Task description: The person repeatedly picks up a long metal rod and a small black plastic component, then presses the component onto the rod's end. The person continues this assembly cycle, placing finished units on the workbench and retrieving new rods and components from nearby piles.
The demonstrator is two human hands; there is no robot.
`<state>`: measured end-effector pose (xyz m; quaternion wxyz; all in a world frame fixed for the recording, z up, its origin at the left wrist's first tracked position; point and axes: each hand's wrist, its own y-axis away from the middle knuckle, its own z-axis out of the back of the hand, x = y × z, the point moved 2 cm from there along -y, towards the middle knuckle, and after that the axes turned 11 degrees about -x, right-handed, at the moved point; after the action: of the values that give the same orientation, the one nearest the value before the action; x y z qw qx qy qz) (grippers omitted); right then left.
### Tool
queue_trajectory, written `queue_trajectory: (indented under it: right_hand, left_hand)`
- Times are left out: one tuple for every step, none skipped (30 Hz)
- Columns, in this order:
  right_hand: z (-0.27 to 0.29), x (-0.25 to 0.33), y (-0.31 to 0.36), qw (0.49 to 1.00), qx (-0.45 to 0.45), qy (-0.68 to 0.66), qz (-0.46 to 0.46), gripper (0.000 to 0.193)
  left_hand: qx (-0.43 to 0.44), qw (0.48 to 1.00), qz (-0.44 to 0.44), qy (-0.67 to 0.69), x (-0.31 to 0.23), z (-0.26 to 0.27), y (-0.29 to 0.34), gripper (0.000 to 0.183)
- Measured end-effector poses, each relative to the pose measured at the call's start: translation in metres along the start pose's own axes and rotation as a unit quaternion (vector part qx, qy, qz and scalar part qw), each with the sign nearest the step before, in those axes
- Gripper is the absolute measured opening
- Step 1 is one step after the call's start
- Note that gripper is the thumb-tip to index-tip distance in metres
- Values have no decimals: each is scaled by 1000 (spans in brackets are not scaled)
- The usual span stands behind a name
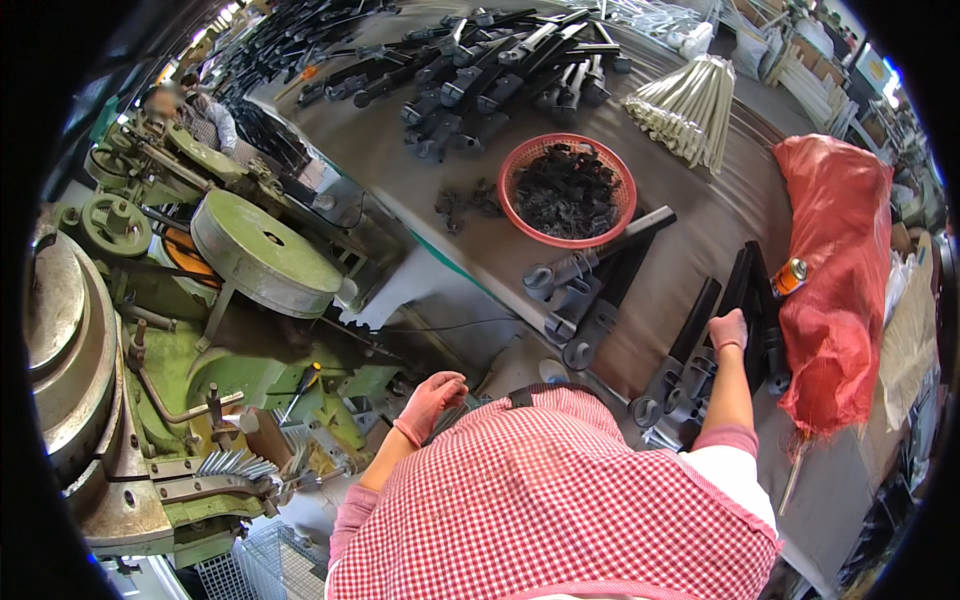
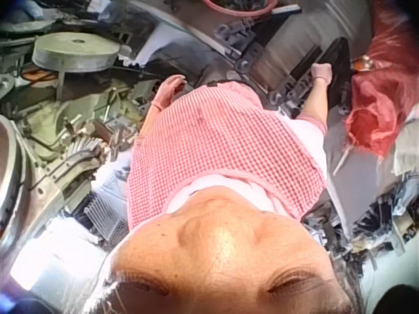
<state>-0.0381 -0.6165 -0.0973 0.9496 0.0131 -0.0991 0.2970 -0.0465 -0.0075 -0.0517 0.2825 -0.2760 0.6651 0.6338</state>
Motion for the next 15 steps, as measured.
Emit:
queue_trajectory:
  right_hand:
    - [18, 9, -8, 998, -28, -52, 21, 31]
    - [38, 24, -14, 979, -1, -200, 39, 34]
    - [55, 50, -16, 920, 68, -385, 39, 29]
    - [72, 84, -12, 837, 162, -521, 46, 18]
    - [89, 117, -1, 770, 245, -586, 56, 15]
    - [100, 157, 14, 741, 278, -608, 64, 23]
    - [104, 199, 34, 697, 347, -624, 66, 27]
    - [100, 242, 60, 645, 387, -657, 57, 27]
    - [94, 275, 90, 590, 439, -666, 123, 28]
    - [78, 309, 124, 558, 506, -645, 129, 30]
    - [56, 335, 157, 575, 541, -606, 92, 31]
    - [38, 351, 181, 534, 603, -585, 95, 32]
    - [18, 376, 193, 478, 652, -581, 89, 31]
    - [-5, 396, 192, 581, 575, -564, 115, 35]
    - [-25, 418, 188, 650, 501, -550, 152, 39]
  left_hand:
    - [13, 1000, -9, -4, -9, -6, -1, 30]
    - [25, 1000, -16, -8, -19, -13, -3, 30]
    - [35, 999, -18, -14, -30, -20, -5, 30]
    - [77, 997, -27, -5, -44, -27, -8, 32]
    - [128, 991, -41, 1, -60, -39, -16, 32]
    - [124, 991, -46, 21, -72, -53, -21, 36]
    - [142, 988, -43, 53, -86, -67, -27, 43]
    - [154, 983, -29, 92, -98, -80, -34, 50]
    - [176, 972, -10, 153, -107, -89, -37, 50]
    - [193, 958, 7, 214, -115, -93, -39, 51]
    - [241, 927, 14, 287, -123, -95, -40, 51]
    - [254, 924, 30, 284, -130, -82, -40, 45]
    - [180, 944, 27, 276, -134, -64, -40, 43]
    - [134, 950, 7, 283, -136, -47, -38, 41]
    - [51, 958, 4, 282, -135, -27, -37, 40]
